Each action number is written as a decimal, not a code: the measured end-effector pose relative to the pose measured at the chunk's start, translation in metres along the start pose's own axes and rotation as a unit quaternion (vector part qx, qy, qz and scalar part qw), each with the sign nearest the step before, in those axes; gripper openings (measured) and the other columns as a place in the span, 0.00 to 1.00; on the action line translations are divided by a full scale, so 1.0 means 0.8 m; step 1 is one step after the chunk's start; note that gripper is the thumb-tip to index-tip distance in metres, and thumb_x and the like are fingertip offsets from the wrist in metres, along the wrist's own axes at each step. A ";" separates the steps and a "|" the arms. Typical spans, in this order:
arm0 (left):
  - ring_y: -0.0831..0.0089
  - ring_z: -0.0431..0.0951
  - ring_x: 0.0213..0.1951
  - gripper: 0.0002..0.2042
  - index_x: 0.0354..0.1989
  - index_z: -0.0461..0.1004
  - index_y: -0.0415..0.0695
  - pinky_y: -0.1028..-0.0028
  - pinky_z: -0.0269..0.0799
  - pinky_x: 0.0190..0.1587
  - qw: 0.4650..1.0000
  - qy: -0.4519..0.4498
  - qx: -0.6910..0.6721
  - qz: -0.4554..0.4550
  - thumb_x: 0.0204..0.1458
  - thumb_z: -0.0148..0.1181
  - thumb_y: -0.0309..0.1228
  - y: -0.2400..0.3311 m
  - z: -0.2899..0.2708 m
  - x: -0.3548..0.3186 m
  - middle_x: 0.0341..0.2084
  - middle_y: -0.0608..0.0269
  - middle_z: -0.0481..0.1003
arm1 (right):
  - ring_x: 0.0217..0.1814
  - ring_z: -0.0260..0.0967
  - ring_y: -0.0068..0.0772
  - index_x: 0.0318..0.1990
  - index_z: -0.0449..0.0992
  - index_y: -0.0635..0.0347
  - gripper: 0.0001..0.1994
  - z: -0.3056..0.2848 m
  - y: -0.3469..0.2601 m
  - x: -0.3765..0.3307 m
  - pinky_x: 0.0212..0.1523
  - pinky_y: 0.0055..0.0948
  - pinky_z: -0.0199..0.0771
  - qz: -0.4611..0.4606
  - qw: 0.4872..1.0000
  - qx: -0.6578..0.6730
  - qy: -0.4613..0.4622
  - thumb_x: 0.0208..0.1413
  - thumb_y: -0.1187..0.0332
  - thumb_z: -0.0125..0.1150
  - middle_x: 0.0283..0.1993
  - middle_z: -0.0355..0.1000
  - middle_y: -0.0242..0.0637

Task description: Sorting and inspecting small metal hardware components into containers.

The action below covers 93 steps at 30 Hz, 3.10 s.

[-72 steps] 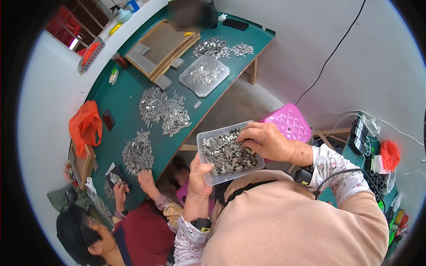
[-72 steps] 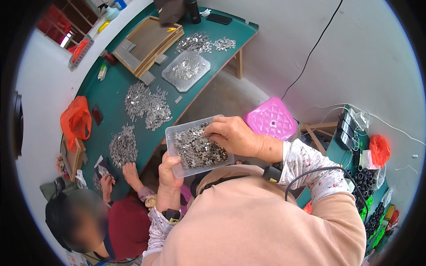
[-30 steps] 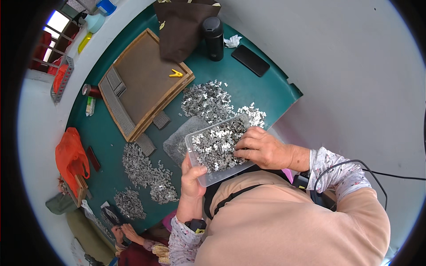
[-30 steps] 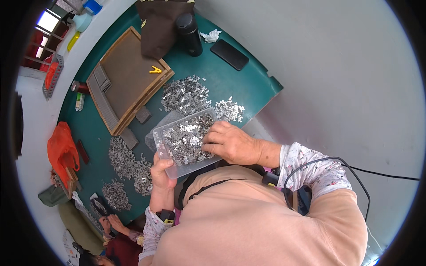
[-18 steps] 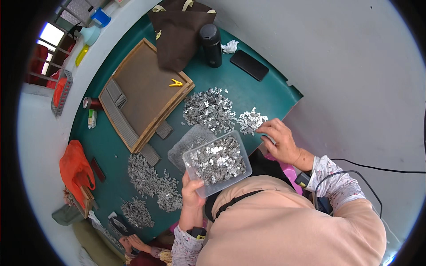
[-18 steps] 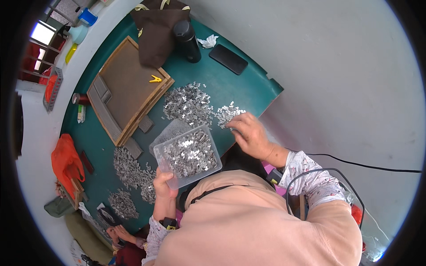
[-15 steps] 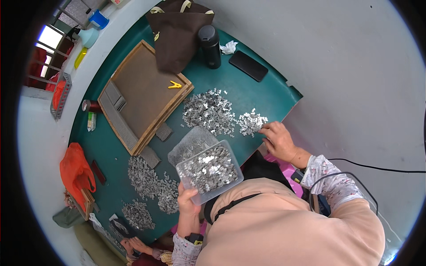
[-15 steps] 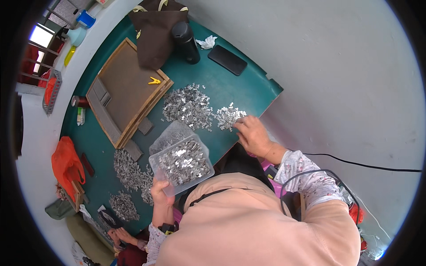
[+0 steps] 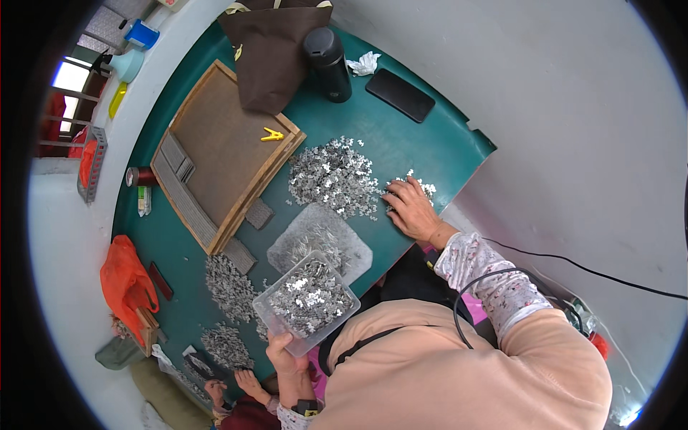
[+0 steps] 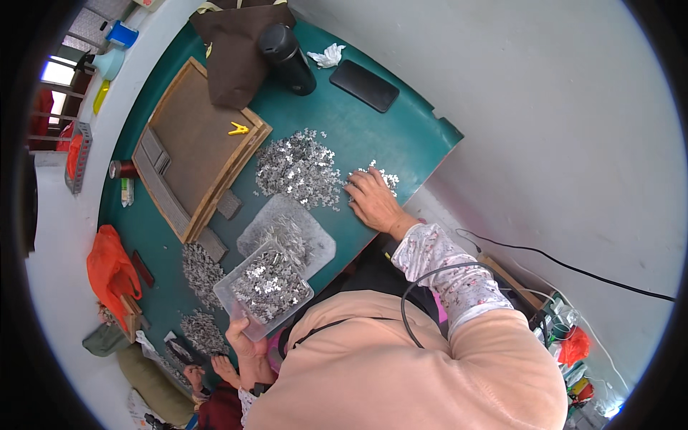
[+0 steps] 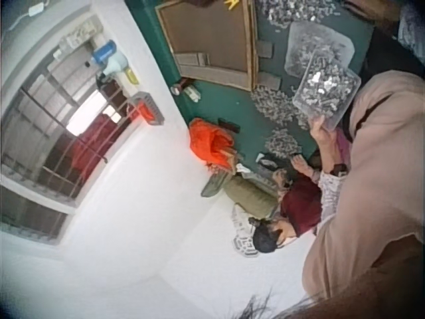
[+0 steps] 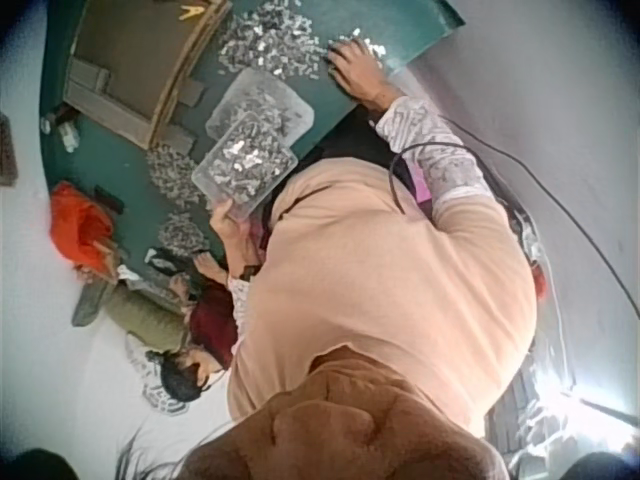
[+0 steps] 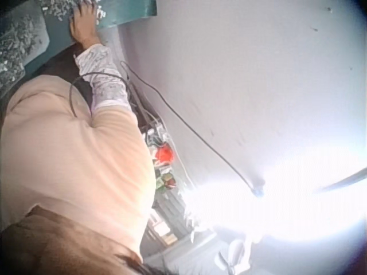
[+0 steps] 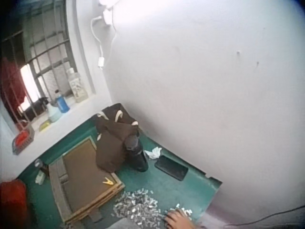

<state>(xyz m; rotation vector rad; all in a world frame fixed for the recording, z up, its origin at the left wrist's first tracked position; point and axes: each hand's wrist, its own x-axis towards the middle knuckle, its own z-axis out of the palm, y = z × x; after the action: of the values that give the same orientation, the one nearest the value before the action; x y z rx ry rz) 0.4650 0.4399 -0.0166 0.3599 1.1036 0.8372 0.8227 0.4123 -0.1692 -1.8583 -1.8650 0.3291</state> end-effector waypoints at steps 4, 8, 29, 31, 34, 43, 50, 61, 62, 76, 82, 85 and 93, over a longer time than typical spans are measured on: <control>0.55 0.70 0.54 0.38 0.59 0.59 0.33 0.61 0.62 0.60 1.000 0.000 -0.002 -0.005 0.32 0.58 0.26 0.001 0.011 0.003 0.51 0.51 0.69 | 0.64 0.57 0.45 0.50 0.69 0.61 0.21 0.007 0.005 0.002 0.68 0.52 0.49 -0.008 1.000 0.007 -0.017 0.47 0.66 0.64 0.55 0.63 0.44; 0.54 0.69 0.55 0.40 0.61 0.57 0.33 0.60 0.60 0.62 1.000 0.001 0.003 -0.012 0.31 0.59 0.27 0.000 0.023 0.006 0.53 0.51 0.68 | 0.64 0.57 0.43 0.49 0.69 0.60 0.21 0.012 0.017 0.000 0.68 0.52 0.48 -0.015 1.000 -0.012 -0.022 0.48 0.63 0.65 0.55 0.64 0.42; 0.55 0.67 0.57 0.42 0.62 0.56 0.36 0.60 0.60 0.62 0.999 0.008 0.007 -0.031 0.29 0.59 0.26 -0.003 0.039 0.018 0.54 0.51 0.67 | 0.51 0.62 0.41 0.36 0.72 0.56 0.11 0.014 0.013 0.040 0.65 0.54 0.53 -0.002 0.999 -0.011 0.051 0.45 0.69 0.65 0.41 0.63 0.38; 0.55 0.68 0.56 0.42 0.62 0.57 0.35 0.60 0.61 0.61 0.999 0.011 0.011 -0.030 0.29 0.59 0.26 -0.003 0.040 0.018 0.54 0.51 0.67 | 0.51 0.62 0.41 0.35 0.72 0.57 0.10 0.013 0.014 0.042 0.65 0.54 0.52 -0.001 0.999 -0.011 0.047 0.44 0.70 0.65 0.41 0.63 0.38; 0.55 0.68 0.56 0.40 0.61 0.58 0.35 0.60 0.61 0.61 0.999 0.014 0.016 -0.029 0.29 0.59 0.25 -0.002 0.040 0.018 0.53 0.51 0.68 | 0.50 0.62 0.42 0.34 0.72 0.58 0.10 0.004 0.019 0.041 0.65 0.54 0.52 0.010 0.999 -0.022 0.045 0.43 0.72 0.64 0.41 0.64 0.39; 0.57 0.70 0.54 0.38 0.60 0.59 0.33 0.61 0.62 0.61 0.994 -0.056 0.085 -0.047 0.32 0.57 0.27 -0.021 0.072 0.077 0.52 0.52 0.69 | 0.52 0.62 0.47 0.37 0.71 0.60 0.12 -0.059 0.009 0.029 0.59 0.51 0.58 0.052 0.991 0.000 0.125 0.43 0.74 0.63 0.44 0.64 0.43; 0.62 0.71 0.51 0.33 0.58 0.61 0.36 0.66 0.65 0.57 0.981 -0.139 0.111 -0.082 0.36 0.55 0.22 -0.058 0.152 0.159 0.49 0.55 0.70 | 0.55 0.62 0.51 0.47 0.69 0.61 0.19 -0.103 -0.046 0.038 0.50 0.41 0.69 -0.039 0.981 0.177 0.070 0.45 0.73 0.63 0.51 0.64 0.48; 0.69 0.74 0.44 0.28 0.53 0.63 0.38 0.69 0.71 0.48 0.966 -0.147 0.199 -0.072 0.37 0.57 0.20 -0.101 0.235 0.212 0.43 0.59 0.71 | 0.58 0.58 0.48 0.58 0.67 0.51 0.33 -0.089 0.021 0.074 0.56 0.43 0.64 0.008 0.995 0.056 -0.082 0.43 0.53 0.69 0.57 0.60 0.45; 0.69 0.74 0.44 0.28 0.53 0.63 0.38 0.69 0.71 0.48 0.966 -0.147 0.200 -0.072 0.37 0.57 0.20 -0.104 0.239 0.214 0.43 0.59 0.71 | 0.58 0.58 0.48 0.58 0.67 0.51 0.33 -0.090 0.030 0.076 0.56 0.43 0.64 0.008 0.995 0.056 -0.081 0.43 0.53 0.69 0.57 0.60 0.45; 0.69 0.73 0.43 0.25 0.50 0.63 0.38 0.69 0.70 0.47 0.964 -0.144 0.215 -0.069 0.39 0.61 0.20 -0.117 0.264 0.218 0.42 0.58 0.72 | 0.51 0.60 0.46 0.42 0.71 0.57 0.16 -0.076 0.094 0.065 0.50 0.39 0.68 -0.047 0.998 0.048 -0.014 0.45 0.66 0.63 0.48 0.62 0.43; 0.68 0.72 0.44 0.27 0.51 0.63 0.37 0.69 0.68 0.49 0.961 -0.135 0.237 -0.052 0.39 0.62 0.21 -0.117 0.279 0.208 0.42 0.58 0.71 | 0.51 0.61 0.45 0.44 0.70 0.57 0.14 -0.081 0.114 0.052 0.50 0.38 0.70 0.007 0.997 0.072 0.032 0.48 0.71 0.60 0.47 0.64 0.39; 0.69 0.72 0.44 0.27 0.52 0.62 0.37 0.69 0.68 0.48 0.959 -0.136 0.244 -0.045 0.39 0.63 0.22 -0.119 0.280 0.211 0.42 0.58 0.71 | 0.49 0.63 0.44 0.45 0.71 0.57 0.15 -0.082 0.117 0.052 0.49 0.38 0.71 0.035 0.994 0.092 0.040 0.48 0.72 0.61 0.47 0.65 0.38; 0.72 0.72 0.43 0.25 0.51 0.64 0.38 0.72 0.69 0.46 0.941 -0.142 0.306 -0.017 0.41 0.63 0.24 -0.122 0.287 0.212 0.41 0.62 0.72 | 0.51 0.65 0.42 0.40 0.75 0.58 0.12 -0.096 0.092 0.054 0.50 0.37 0.70 0.115 0.992 -0.029 0.034 0.44 0.72 0.64 0.44 0.68 0.38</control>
<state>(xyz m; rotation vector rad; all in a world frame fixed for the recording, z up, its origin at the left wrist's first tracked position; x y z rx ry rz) 0.7422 0.5350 -0.0871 0.9489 1.0732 0.3744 0.9266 0.4459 -0.1329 -2.1025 -1.6334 0.2865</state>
